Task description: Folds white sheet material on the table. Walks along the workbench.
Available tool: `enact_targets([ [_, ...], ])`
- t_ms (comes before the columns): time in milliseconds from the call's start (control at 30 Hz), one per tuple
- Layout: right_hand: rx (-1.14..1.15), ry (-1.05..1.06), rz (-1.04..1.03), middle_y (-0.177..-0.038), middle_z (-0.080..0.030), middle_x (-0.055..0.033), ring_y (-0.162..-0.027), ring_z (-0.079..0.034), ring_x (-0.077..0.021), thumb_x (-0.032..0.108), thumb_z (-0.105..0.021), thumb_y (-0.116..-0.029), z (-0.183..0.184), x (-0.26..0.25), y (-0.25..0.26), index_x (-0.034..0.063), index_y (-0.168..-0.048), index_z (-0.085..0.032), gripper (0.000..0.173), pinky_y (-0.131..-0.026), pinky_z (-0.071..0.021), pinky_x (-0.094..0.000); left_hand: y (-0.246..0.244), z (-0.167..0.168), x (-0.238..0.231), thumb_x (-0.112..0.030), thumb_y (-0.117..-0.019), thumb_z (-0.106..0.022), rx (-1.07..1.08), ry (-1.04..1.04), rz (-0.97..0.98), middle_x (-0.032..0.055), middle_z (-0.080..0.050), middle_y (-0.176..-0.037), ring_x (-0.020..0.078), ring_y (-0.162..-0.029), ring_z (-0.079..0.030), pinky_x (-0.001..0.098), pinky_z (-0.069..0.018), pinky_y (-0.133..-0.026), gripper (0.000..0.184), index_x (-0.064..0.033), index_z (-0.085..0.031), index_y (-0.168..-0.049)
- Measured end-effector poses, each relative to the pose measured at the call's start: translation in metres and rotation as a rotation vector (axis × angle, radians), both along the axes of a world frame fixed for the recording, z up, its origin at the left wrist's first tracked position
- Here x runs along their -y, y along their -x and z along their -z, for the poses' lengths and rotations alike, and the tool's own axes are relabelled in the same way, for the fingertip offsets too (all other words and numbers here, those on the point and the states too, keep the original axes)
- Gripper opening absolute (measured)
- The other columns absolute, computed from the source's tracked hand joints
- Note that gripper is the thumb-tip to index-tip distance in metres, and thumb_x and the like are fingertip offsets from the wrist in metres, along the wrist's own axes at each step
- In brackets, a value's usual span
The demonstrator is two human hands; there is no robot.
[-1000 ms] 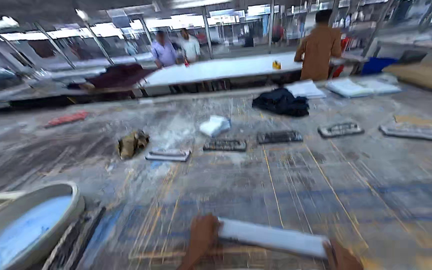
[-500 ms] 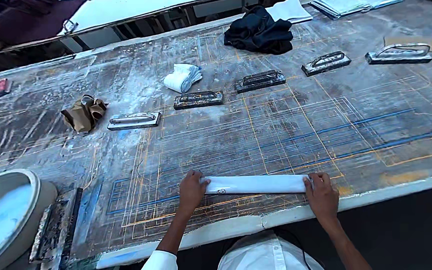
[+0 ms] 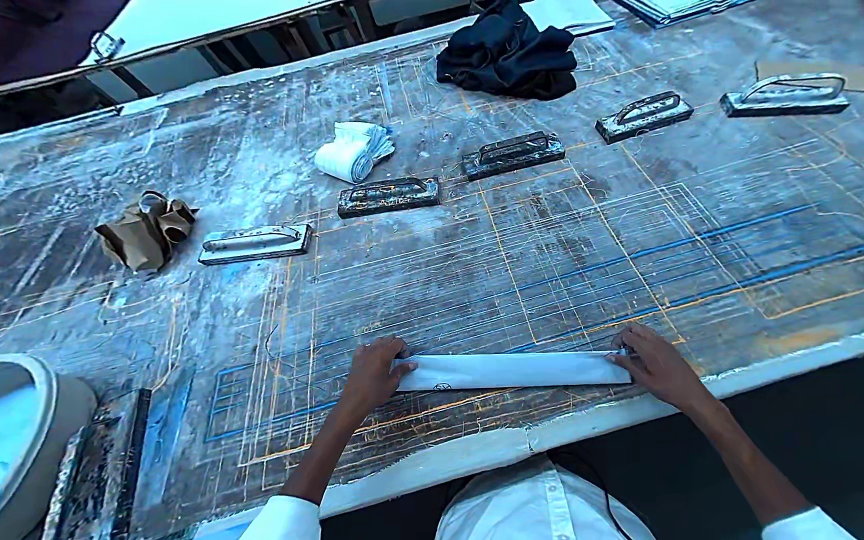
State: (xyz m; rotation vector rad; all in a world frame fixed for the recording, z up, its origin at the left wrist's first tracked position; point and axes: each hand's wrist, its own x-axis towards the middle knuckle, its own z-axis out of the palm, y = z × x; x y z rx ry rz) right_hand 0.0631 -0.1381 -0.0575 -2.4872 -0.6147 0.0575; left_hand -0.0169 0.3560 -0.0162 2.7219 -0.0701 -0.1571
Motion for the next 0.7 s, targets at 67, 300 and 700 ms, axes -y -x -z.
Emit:
enact_targets([
  [67, 0.293, 0.006, 0.008, -0.096, -0.068, -0.0115, -0.091, -0.066, -0.0319, 0.021, -0.071, -0.0895, -0.008, -0.001, 0.010, 0.0051, -0.089, -0.072, 0.016, -0.077, -0.0514, -0.0528, 0.015, 0.001, -0.005, -0.013, -0.0880, -0.076, 0.328, -0.019, 0.082, 0.0094, -0.070, -0.090, 0.0291, -0.087, -0.068, 0.0586, -0.0478, -0.084, 0.011, -0.0057, -0.071, -0.093],
  [300, 0.632, 0.155, -0.059, -0.105, -0.072, -0.0104, -0.100, -0.067, -0.0286, 0.018, -0.052, -0.1023, 0.032, 0.010, 0.062, 0.0094, -0.094, -0.075, 0.025, -0.092, -0.0490, -0.0482, 0.098, 0.061, -0.005, -0.013, -0.0997, -0.051, 0.680, -0.338, 0.212, 0.0045, -0.069, -0.087, 0.0222, -0.090, -0.067, 0.0420, -0.0463, -0.095, 0.026, -0.0159, -0.075, -0.108],
  [700, 0.127, -0.620, 0.499, -0.144, -0.055, -0.0087, -0.124, -0.060, -0.0136, 0.014, -0.067, -0.0944, -0.044, -0.008, 0.063, 0.0014, -0.144, -0.042, 0.056, -0.103, -0.0526, -0.0324, 0.076, 0.018, 0.055, -0.013, -0.0858, -0.062, 0.328, 0.222, -0.006, 0.0042, -0.073, -0.080, 0.0259, -0.075, -0.068, 0.0488, -0.0550, -0.075, 0.019, -0.0116, -0.079, -0.094],
])
